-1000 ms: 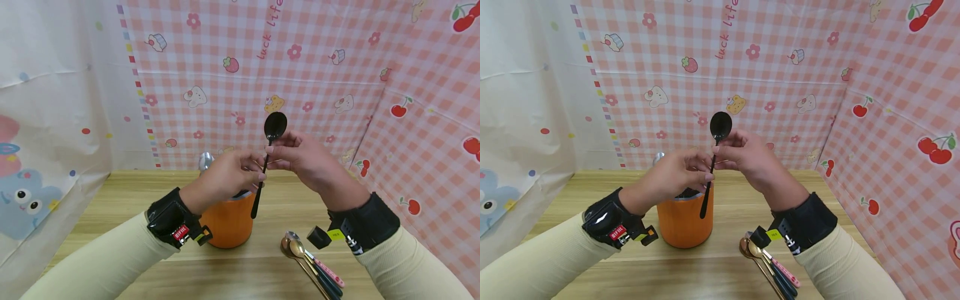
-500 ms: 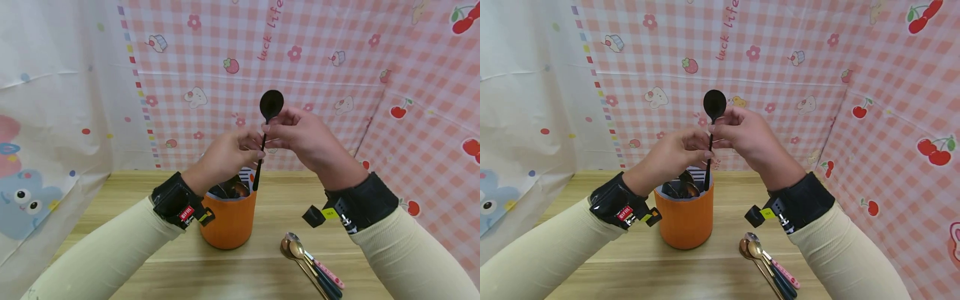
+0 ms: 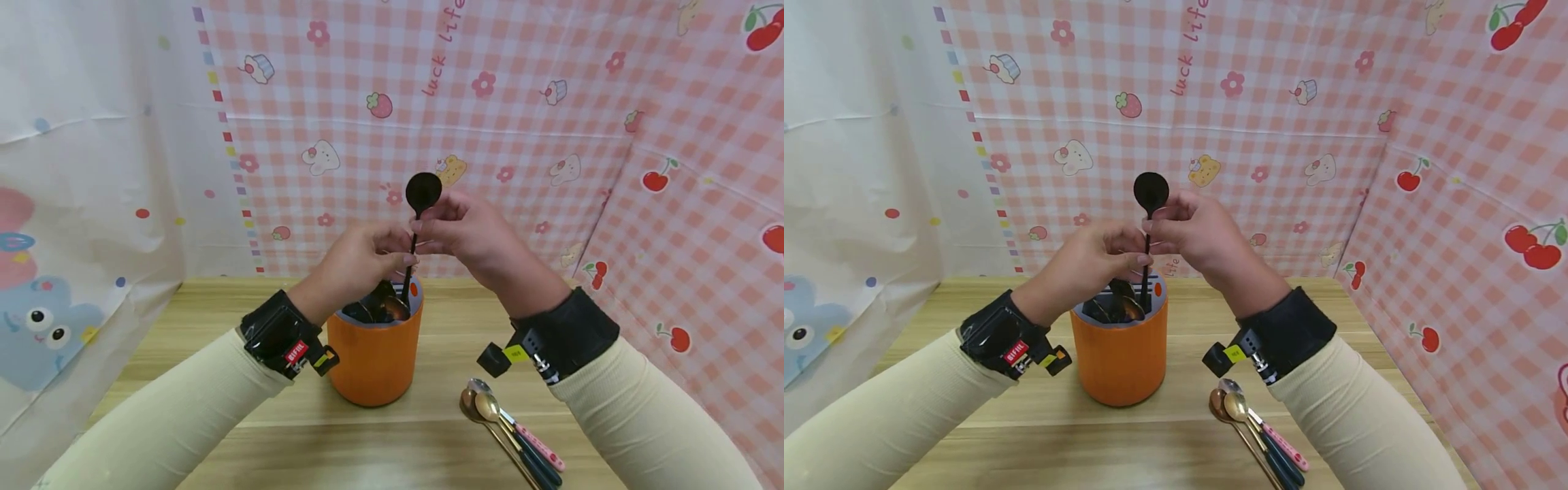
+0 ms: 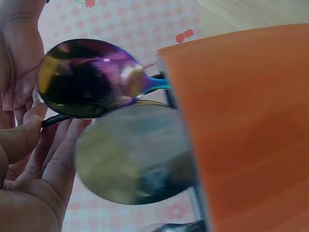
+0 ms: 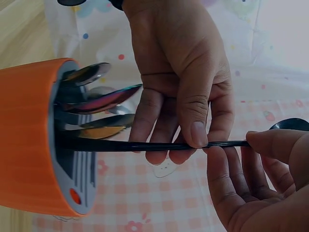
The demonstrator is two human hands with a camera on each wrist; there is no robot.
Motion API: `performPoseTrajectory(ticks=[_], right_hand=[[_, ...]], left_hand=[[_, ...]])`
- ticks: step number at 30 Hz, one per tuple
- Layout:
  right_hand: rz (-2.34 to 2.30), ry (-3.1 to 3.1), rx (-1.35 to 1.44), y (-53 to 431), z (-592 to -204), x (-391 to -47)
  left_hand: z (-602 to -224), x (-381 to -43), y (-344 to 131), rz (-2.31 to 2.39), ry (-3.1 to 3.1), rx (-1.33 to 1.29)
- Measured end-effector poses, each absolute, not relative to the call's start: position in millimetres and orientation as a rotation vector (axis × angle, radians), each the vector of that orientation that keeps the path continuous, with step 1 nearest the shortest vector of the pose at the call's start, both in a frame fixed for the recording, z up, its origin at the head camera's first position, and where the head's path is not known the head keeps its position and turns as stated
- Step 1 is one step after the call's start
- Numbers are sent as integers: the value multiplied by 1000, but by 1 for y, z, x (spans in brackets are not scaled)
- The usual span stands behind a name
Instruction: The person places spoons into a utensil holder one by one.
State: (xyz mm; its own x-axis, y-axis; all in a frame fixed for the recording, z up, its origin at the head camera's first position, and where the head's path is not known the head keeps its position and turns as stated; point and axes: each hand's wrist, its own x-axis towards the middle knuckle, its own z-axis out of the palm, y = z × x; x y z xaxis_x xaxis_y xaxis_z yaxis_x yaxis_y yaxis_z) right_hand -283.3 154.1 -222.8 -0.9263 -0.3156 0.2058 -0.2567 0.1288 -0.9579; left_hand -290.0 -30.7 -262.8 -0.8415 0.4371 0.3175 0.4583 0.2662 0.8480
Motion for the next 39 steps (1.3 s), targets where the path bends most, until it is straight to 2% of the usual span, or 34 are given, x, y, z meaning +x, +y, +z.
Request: performPoseTrajectory(ticks=[21, 31, 39], right_hand=[[-1799, 2468, -452, 157, -242, -286], [-1778, 2495, -406, 163, -243, -279], [-1779, 2464, -450, 177, -256, -273]], left_hand=[[-264, -287, -36, -1717, -2566, -698], [-264, -273, -27, -1742, -2526, -790], [-262, -252, -13, -1810, -2491, -983]])
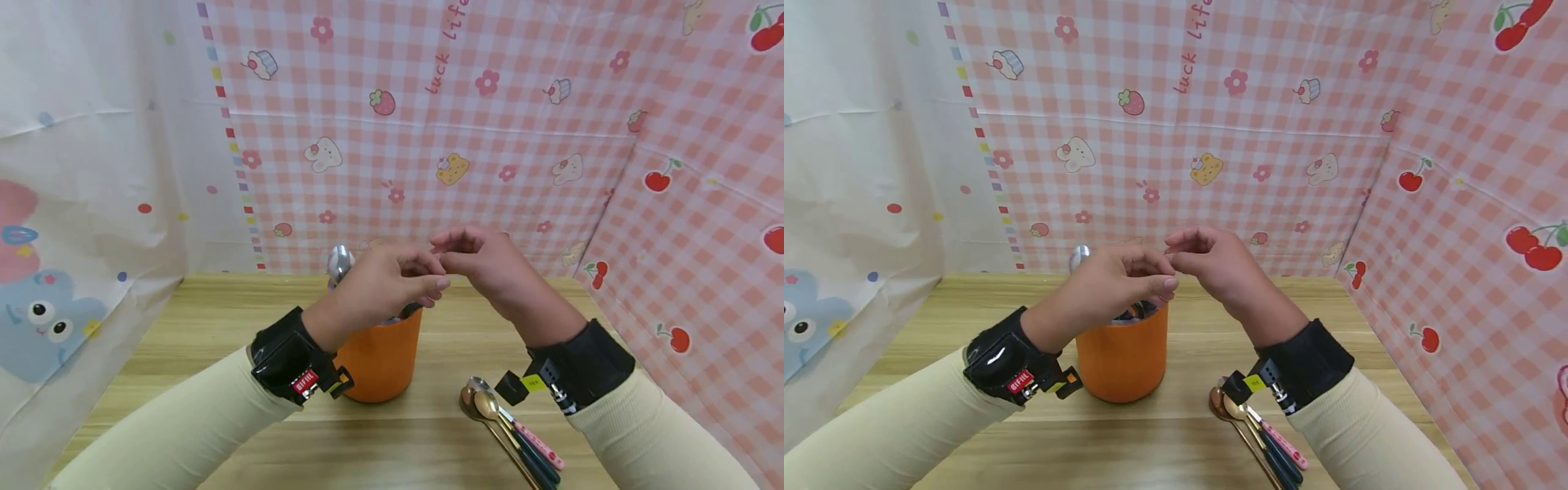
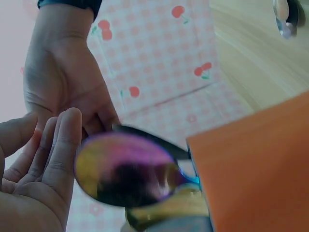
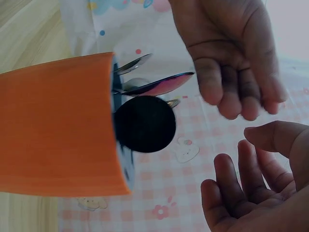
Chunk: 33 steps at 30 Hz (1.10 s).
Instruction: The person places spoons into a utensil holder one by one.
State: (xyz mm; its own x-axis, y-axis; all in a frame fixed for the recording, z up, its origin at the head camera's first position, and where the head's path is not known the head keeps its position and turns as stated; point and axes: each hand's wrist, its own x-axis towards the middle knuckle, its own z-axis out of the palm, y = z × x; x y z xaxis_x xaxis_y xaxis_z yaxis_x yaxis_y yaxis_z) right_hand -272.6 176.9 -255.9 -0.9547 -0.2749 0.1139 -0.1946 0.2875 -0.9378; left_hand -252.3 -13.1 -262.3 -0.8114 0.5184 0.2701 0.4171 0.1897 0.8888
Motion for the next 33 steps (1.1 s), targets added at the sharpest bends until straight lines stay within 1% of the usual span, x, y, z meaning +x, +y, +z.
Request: performPoseTrajectory(ticks=[4, 8, 14, 24, 33], right_hand=[[-1790, 2422, -464, 184, -266, -269], [-1788, 2391, -431, 190, -275, -264], [-1752, 2412, -388, 200, -289, -257], [-1726, 2390, -355, 215, -313, -248], [-1735, 2358, -327, 229, -333, -240]], left_hand=[[-265, -246, -5, 1704, 2309, 1003], [-269, -240, 2, 1592, 2339, 1016], [-279, -232, 12, 1429, 2391, 981], [-305, -228, 28, 1380, 2345, 997], [-327, -229, 37, 1352, 2343, 942]])
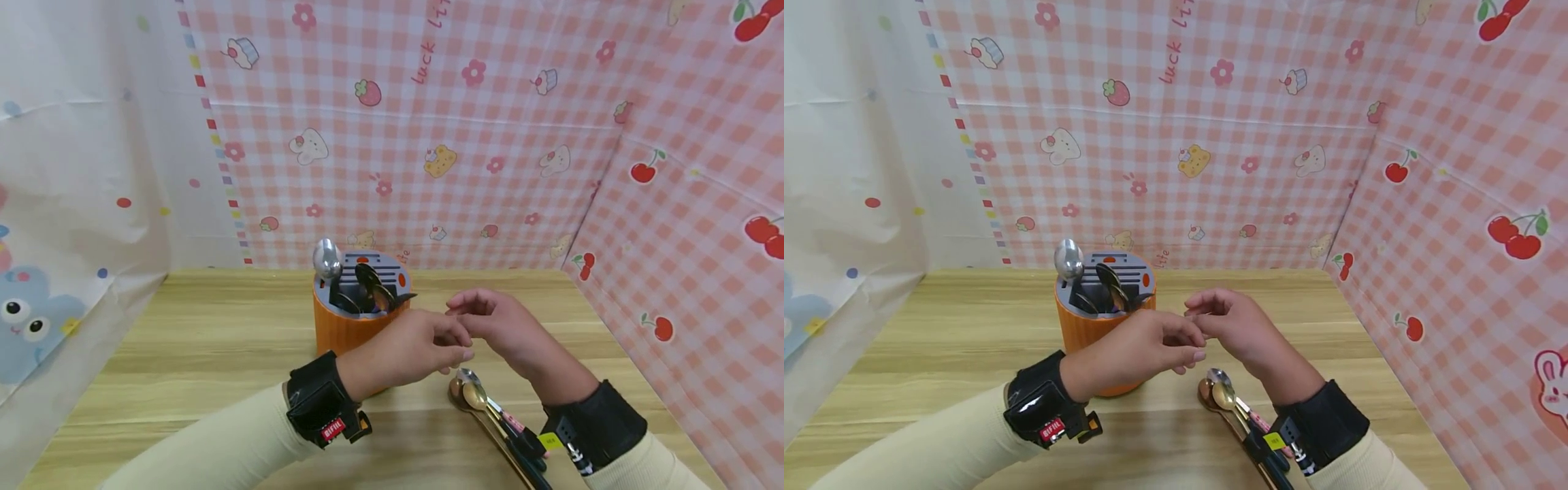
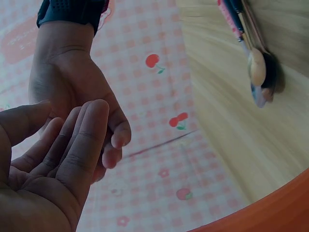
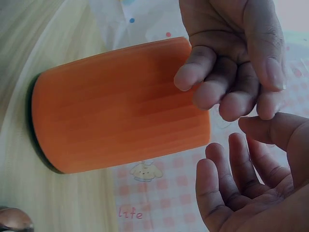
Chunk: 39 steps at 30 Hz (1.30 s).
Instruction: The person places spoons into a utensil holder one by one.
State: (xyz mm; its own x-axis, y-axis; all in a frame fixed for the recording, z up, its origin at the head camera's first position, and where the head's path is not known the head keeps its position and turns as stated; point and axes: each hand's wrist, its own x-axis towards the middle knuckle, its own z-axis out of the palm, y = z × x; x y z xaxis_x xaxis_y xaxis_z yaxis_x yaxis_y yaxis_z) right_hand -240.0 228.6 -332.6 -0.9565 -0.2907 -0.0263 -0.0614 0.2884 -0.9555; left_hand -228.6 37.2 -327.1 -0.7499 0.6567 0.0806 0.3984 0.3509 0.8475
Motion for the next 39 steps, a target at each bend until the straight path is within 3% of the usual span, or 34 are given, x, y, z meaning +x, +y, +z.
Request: performPoseTrajectory(ticks=[39], right_hand=[[-1763, 2311, -61, 264, -435, -210]], left_hand=[[-432, -236, 63, 1331, 2328, 864]])
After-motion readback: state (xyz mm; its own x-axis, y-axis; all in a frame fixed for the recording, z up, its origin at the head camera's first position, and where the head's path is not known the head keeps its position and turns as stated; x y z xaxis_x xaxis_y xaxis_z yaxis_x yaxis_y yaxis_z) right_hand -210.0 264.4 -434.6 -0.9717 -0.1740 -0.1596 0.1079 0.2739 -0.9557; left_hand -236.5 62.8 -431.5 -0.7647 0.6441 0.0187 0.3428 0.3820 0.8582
